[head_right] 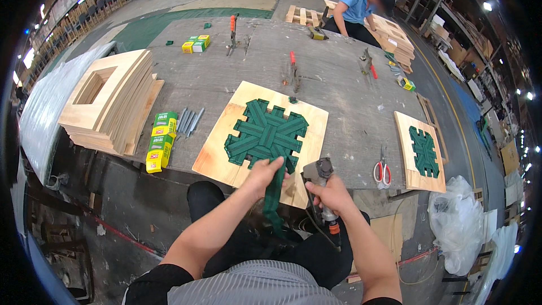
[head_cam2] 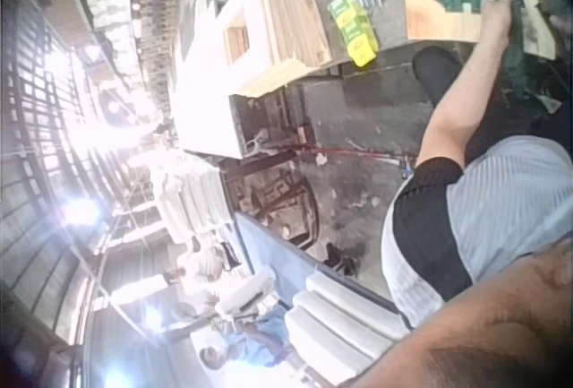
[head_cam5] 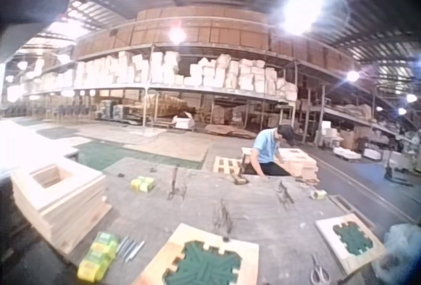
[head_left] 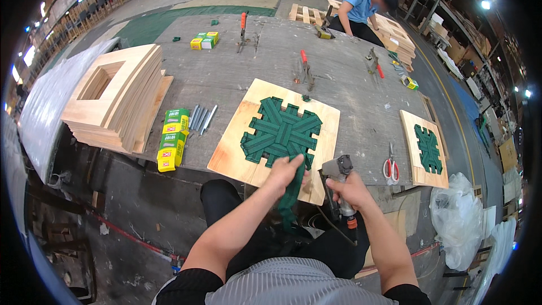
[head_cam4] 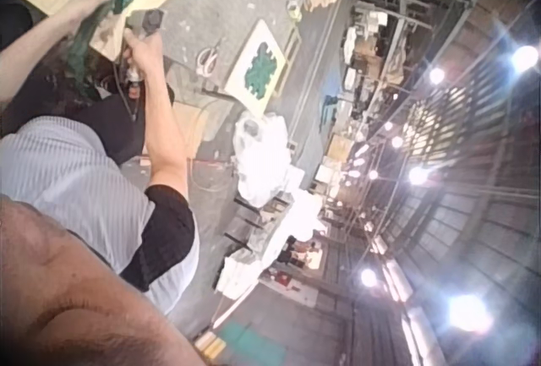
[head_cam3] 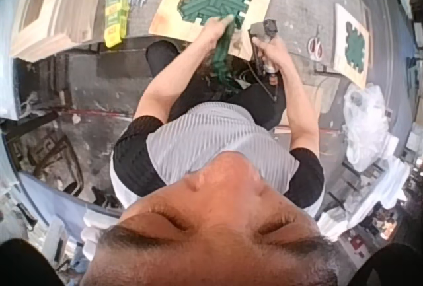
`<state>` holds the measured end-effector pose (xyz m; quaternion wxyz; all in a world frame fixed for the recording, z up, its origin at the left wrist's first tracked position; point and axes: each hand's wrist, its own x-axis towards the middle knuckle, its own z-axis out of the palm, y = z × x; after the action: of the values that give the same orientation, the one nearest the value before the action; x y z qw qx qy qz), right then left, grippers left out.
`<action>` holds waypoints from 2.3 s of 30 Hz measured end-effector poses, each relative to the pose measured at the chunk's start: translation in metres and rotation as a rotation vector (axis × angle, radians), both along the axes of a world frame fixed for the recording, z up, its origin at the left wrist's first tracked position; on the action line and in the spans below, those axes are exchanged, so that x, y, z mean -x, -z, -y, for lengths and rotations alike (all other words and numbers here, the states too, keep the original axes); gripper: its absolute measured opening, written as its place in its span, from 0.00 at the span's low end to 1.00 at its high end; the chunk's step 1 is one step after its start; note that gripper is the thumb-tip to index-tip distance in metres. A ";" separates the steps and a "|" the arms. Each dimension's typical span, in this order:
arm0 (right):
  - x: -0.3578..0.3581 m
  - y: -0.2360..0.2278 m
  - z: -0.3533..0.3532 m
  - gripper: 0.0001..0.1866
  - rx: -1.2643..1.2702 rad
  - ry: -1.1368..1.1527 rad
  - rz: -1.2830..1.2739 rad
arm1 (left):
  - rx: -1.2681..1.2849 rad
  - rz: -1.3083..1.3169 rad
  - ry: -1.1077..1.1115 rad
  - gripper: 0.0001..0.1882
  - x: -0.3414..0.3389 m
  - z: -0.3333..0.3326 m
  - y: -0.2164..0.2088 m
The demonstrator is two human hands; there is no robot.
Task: The person assembles a cushion frame by attaching green webbing straps to a wooden board using a pneumatic staple gun. They position and staple straps in a crisscross pattern, then switch to a frame with a central cutout and continue attaching straps along the edges.
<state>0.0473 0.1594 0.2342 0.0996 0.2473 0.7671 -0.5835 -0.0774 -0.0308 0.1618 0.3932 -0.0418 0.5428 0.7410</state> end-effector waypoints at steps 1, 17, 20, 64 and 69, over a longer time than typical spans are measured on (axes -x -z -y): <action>0.003 0.003 0.001 0.17 -0.014 -0.028 0.036 | 0.006 0.003 0.019 0.19 0.014 -0.001 -0.002; 0.031 0.025 0.010 0.19 -0.052 -0.033 0.106 | 0.144 0.006 0.109 0.17 0.052 -0.018 0.027; 0.031 0.025 0.010 0.18 -0.044 -0.050 0.090 | 0.148 0.021 0.093 0.16 0.050 -0.018 0.025; 0.063 0.061 -0.159 0.15 0.469 0.599 -0.209 | 0.537 -1.670 0.023 0.13 -0.028 -0.003 0.033; 0.082 0.072 -0.204 0.16 0.384 0.599 -0.107 | 0.533 -1.644 0.032 0.14 -0.028 -0.006 0.031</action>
<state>-0.0348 0.3630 0.1621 -0.0715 0.4072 0.5411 -0.7323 -0.0490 -0.0249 0.1304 -0.1368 0.4244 0.8111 0.3785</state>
